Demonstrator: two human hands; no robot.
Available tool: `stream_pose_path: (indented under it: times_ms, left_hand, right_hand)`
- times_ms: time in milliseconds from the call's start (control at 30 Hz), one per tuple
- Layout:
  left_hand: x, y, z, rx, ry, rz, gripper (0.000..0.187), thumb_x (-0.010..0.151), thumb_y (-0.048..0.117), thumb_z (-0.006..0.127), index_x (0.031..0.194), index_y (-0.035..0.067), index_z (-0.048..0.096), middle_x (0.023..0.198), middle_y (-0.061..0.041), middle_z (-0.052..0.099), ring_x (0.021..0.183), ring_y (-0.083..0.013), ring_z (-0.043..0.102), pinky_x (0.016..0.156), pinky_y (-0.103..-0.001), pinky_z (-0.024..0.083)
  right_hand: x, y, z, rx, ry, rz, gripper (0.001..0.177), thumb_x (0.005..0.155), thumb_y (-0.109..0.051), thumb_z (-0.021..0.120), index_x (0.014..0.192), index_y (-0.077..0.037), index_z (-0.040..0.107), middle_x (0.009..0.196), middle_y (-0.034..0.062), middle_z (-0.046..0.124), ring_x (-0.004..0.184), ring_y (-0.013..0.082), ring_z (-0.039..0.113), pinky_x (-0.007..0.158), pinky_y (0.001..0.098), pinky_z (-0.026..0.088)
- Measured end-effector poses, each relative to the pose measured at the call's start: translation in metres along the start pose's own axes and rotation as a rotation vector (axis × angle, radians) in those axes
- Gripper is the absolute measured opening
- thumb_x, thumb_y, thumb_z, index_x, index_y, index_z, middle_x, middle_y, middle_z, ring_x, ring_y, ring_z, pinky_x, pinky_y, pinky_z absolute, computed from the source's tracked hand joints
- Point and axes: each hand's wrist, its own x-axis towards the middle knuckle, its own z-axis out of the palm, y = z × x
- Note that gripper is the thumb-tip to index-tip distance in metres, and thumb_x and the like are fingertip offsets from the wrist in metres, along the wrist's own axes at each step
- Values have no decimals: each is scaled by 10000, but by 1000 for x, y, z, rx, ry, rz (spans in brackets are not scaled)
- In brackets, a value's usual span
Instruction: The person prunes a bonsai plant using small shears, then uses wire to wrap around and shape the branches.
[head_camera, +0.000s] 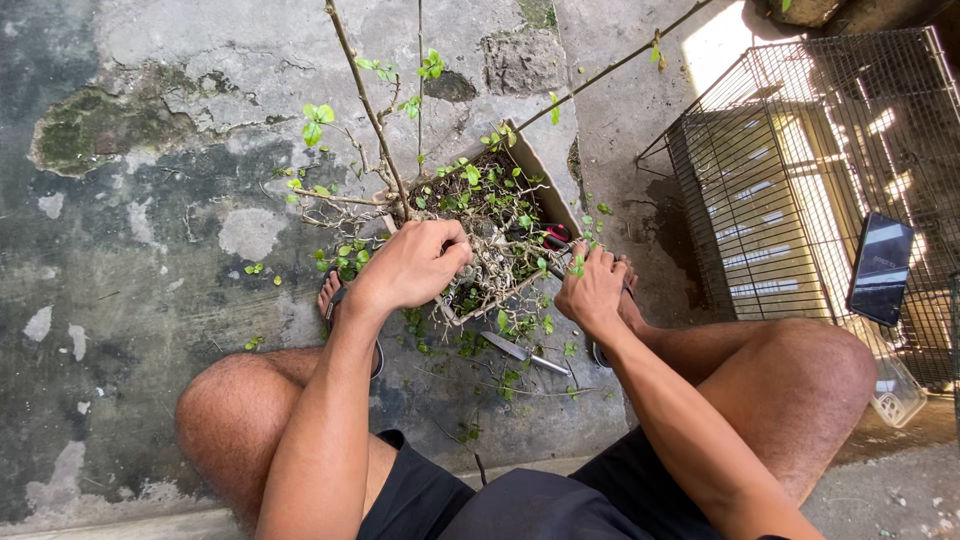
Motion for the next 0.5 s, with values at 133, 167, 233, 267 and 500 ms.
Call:
stream_pose_path:
  times_ms: [133,167,233,267,500]
  left_hand:
    - [0,4,-2,-10,10,-23,255,903,230,595,981,40,745,821,-144,764,780,-243,753,737,-396,559]
    - [1,5,-2,-14,12,-22,250,889,191,572,1001,42,739,812,-145,758,764,-244,749,720,-396,560]
    - [1,5,-2,-19,15,-21,257,876,152,550,1020,45,733,802,-146,753,747,-245,744,703,-397,561]
    - [1,5,-3,-18,17,-22,263,877,142,541,1032,48,732,794,-149,748,737,-249,739,699,-402,557]
    - [-2,1,-7,14,41,-3,276,896,154,536,1055,65,744,818,-164,746,792,-278,745,759,-416,558]
  right_hand:
    - [0,-19,-20,48,23,66,522,966,-226,472,1413,32,550,1169,213,641,1076,362,605,931,513,452]
    - [3,-19,-23,113,-17,69,475,997,-221,433,1404,-14,563,1158,229,645,1072,389,614,923,536,465]
    - [5,-18,-24,176,-56,70,439,1029,-217,393,1396,-60,576,1147,244,650,1067,415,624,916,560,478]
    - [6,-18,-23,283,-132,183,435,1109,-310,358,1296,-10,613,1163,273,658,1086,434,640,938,561,505]
    - [-24,27,-82,474,-453,93,336,964,-254,514,1184,-2,550,1055,344,643,1017,491,634,956,608,470]
